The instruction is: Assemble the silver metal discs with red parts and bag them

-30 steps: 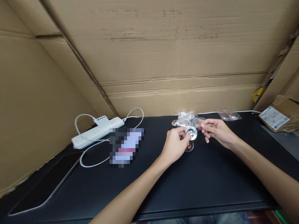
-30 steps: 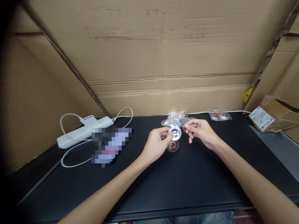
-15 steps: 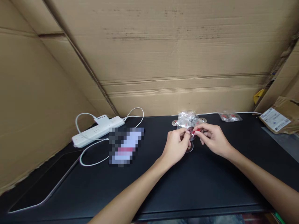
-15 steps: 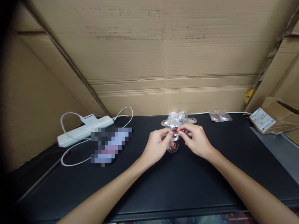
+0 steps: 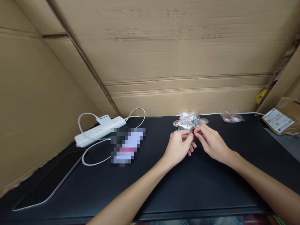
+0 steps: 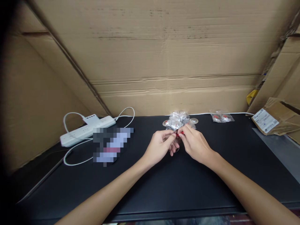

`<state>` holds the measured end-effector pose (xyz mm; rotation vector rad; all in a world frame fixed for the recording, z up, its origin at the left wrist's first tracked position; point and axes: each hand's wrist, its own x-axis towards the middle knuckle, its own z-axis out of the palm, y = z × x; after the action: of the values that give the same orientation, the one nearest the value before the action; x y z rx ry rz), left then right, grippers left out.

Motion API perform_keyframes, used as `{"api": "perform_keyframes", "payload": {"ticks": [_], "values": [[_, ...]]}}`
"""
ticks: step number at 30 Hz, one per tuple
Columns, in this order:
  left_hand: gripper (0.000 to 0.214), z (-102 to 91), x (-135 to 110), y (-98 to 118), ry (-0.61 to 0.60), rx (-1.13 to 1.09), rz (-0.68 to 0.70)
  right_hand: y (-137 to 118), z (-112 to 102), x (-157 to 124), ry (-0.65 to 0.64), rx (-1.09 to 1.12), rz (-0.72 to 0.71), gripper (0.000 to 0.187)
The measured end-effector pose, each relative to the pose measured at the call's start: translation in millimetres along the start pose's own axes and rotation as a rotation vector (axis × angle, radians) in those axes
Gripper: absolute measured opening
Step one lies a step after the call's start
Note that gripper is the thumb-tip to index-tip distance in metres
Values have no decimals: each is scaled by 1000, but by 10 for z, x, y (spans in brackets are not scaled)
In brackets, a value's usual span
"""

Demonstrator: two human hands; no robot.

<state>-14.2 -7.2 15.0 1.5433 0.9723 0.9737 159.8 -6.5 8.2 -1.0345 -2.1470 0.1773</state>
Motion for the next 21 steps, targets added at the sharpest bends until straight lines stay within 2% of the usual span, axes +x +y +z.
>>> {"api": "perform_keyframes", "payload": {"ticks": [10,17,21], "values": [[21,10,6,-3,3,-5,23,-6,-12,1,-22,-114,-22,14],[19,31,-19,13,-8,53,81,-56,24,-10,36,-299,-70,19],[20,24,-24,39,-6,50,93,-67,25,-17,50,-313,-85,21]]}}
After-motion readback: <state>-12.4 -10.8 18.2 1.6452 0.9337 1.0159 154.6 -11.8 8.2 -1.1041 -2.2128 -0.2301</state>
